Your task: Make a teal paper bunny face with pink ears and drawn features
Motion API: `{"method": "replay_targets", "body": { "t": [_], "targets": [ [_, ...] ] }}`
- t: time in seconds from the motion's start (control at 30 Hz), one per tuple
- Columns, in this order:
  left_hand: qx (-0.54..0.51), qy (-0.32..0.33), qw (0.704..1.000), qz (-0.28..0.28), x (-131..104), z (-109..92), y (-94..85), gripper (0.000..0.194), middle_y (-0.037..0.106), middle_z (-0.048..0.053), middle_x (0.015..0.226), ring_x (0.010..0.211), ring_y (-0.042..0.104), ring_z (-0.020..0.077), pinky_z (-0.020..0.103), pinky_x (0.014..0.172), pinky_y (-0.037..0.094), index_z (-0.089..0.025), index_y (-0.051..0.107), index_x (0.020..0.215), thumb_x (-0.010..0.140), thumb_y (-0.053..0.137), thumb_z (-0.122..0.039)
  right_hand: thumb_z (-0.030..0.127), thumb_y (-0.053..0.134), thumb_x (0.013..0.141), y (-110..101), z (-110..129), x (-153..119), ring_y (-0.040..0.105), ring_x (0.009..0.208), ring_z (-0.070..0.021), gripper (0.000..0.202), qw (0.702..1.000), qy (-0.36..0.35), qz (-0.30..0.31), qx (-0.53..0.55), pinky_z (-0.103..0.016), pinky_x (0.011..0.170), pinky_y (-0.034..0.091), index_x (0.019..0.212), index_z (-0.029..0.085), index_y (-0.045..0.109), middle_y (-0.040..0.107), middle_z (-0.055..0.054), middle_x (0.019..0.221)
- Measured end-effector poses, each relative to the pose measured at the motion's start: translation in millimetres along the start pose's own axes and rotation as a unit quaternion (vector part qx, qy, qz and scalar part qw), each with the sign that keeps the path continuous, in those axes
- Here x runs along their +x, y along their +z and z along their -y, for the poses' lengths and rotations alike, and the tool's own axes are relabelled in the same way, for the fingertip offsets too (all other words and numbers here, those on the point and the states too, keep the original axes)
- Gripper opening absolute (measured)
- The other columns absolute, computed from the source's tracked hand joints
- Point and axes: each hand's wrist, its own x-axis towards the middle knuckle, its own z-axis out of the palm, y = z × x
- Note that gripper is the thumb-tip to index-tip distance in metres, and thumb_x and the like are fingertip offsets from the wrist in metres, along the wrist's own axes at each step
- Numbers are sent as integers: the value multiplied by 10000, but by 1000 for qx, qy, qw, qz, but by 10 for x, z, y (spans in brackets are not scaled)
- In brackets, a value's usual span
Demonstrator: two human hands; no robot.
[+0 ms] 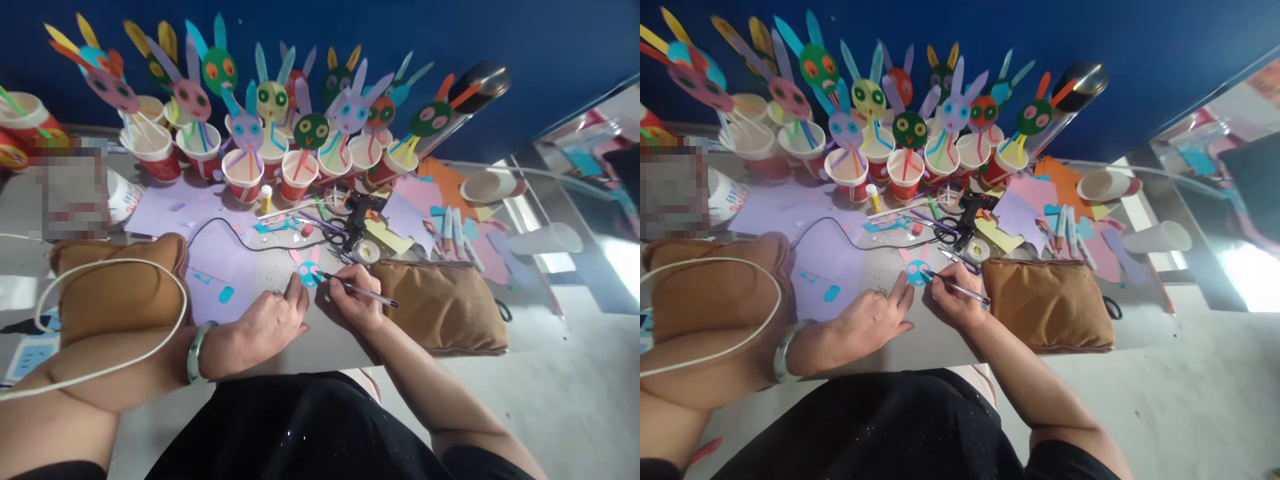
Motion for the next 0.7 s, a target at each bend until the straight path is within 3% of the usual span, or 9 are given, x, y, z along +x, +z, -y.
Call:
{"method": "replay_targets", "body": {
  "t": [0.7],
  "targets": [
    [11,-6,1000,-4,32,11,-54,726,491,397,1509,700,763,225,296,582,563,-14,548,1460,979,617,-553,226,642,818,17,25,6,534,421,-119,101,1000,2,-25,15,-245,457,447,760,247,562,598,60,534]
  ]
}}
